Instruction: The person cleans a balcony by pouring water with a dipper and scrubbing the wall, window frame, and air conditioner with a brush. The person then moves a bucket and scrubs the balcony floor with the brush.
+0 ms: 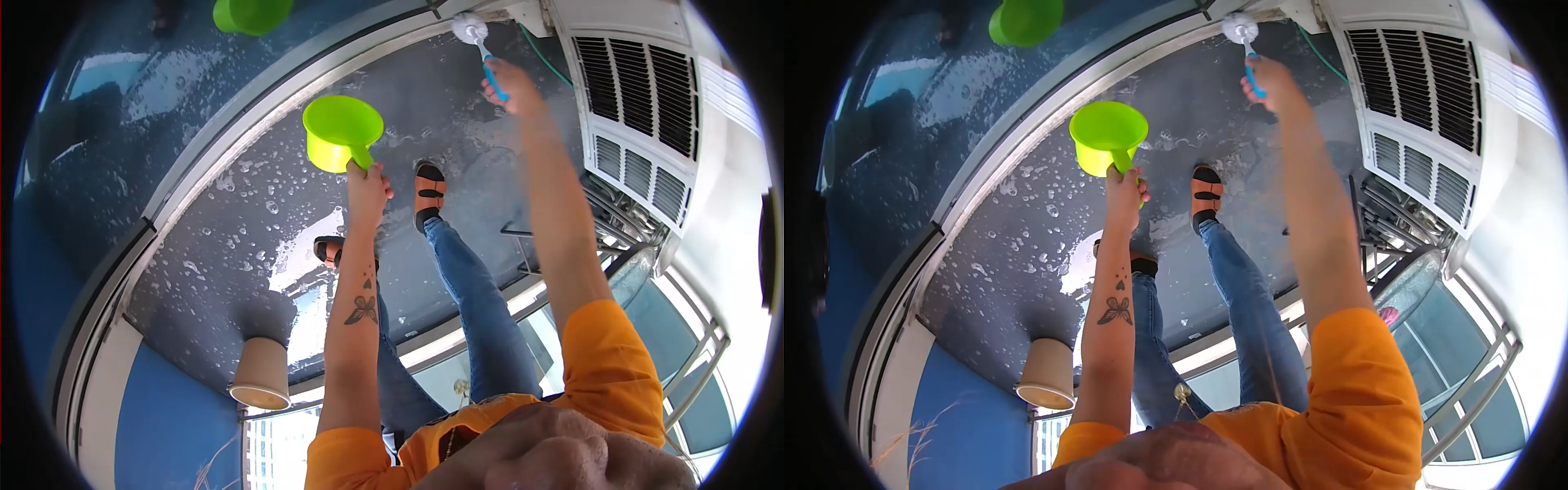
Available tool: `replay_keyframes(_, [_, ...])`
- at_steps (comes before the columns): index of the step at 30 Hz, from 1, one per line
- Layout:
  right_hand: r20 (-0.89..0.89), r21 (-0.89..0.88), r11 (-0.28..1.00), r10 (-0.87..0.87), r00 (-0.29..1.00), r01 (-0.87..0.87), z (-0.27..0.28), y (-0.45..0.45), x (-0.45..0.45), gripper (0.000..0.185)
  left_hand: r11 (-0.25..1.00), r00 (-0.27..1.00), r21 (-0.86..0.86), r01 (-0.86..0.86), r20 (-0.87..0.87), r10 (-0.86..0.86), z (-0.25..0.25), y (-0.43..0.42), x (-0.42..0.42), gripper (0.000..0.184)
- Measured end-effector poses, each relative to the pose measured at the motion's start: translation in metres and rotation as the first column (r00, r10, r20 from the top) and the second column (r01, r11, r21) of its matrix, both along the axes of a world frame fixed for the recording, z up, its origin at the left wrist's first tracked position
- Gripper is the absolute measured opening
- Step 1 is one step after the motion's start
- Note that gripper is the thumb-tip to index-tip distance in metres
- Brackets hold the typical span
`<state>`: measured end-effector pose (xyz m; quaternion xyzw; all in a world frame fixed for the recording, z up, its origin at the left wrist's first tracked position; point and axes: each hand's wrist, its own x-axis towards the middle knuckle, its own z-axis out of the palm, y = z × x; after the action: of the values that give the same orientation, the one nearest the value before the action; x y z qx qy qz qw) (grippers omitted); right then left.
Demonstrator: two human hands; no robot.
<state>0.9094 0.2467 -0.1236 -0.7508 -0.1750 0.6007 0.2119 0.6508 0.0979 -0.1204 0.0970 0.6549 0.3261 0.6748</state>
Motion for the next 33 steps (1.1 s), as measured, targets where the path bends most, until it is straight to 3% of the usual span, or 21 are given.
replay_keyframes(2, [0.019, -0.071, 0.997, -0.029, 0.999, 0.030, 0.052, 0.013, 0.010, 0.031, 1.000, 0.999, 0.002, -0.022, 0.026, 0.022, 0.009, -0.003, -0.005, 0.019])
replay_keyframes(6, [0.028, 0.062, 0.998, 0.027, 0.999, -0.029, 0.157, -0.007, 0.018, 0.036, 1.000, 1.000, 0.002, 0.009, 0.029, -0.009, 0.047, -0.006, -0.011, 0.021])
replay_keyframes(8, [0.054, 0.124, 0.992, -0.039, 0.998, 0.032, 0.228, -0.028, 0.008, 0.044, 0.996, 0.995, 0.017, 0.093, 0.023, -0.093, 0.069, -0.013, -0.016, 0.020])
replay_keyframes(11, [0.025, 0.225, 0.968, -0.119, 0.993, 0.111, 0.283, -0.065, -0.001, 0.047, 0.988, 0.989, 0.075, 0.138, 0.049, -0.141, 0.099, -0.016, -0.022, 0.017])
replay_keyframes(14, [-0.043, 0.258, 0.959, -0.106, 0.993, 0.113, 0.238, -0.053, -0.010, 0.047, 0.984, 0.985, 0.073, 0.164, 0.049, -0.168, 0.110, -0.018, -0.021, 0.016])
replay_keyframes(17, [-0.040, 0.185, 0.976, -0.106, 0.994, 0.111, 0.186, -0.013, -0.011, 0.026, 0.972, 0.976, 0.116, 0.202, 0.053, -0.209, 0.101, -0.016, -0.024, 0.014])
replay_keyframes(20, [-0.121, 0.069, 0.984, -0.153, 0.981, 0.162, 0.114, 0.024, -0.005, 0.020, 0.980, 0.981, 0.098, 0.173, 0.072, -0.180, 0.090, -0.015, -0.026, 0.014])
replay_keyframes(21, [-0.132, 0.063, 0.986, -0.146, 0.980, 0.156, 0.084, 0.033, -0.002, 0.020, 0.982, 0.983, 0.091, 0.167, 0.061, -0.173, 0.086, -0.020, -0.025, 0.014])
replay_keyframes(23, [0.021, -0.022, 0.999, -0.027, 0.999, 0.028, 0.033, 0.046, 0.006, 0.024, 0.979, 0.987, 0.130, 0.154, 0.023, -0.159, 0.076, -0.022, -0.023, 0.013])
replay_keyframes(25, [-0.052, 0.021, 0.999, -0.041, 0.998, 0.042, 0.020, 0.031, 0.014, 0.028, 0.976, 0.984, 0.132, 0.171, 0.031, -0.176, 0.064, -0.021, -0.025, 0.015])
replay_keyframes(27, [-0.087, 0.110, 0.991, -0.071, 0.994, 0.081, 0.043, -0.005, 0.027, 0.036, 0.975, 0.983, 0.142, 0.170, 0.045, -0.177, 0.066, -0.024, -0.022, 0.014])
replay_keyframes(30, [-0.046, 0.200, 0.978, -0.046, 0.998, 0.054, 0.167, -0.039, 0.035, 0.041, 0.965, 0.966, 0.084, 0.250, 0.048, -0.254, 0.065, -0.030, -0.023, 0.015])
replay_keyframes(33, [-0.035, 0.183, 0.983, -0.024, 0.999, 0.030, 0.206, -0.044, 0.035, 0.040, 0.959, 0.962, 0.096, 0.267, 0.039, -0.271, 0.073, -0.035, -0.021, 0.015])
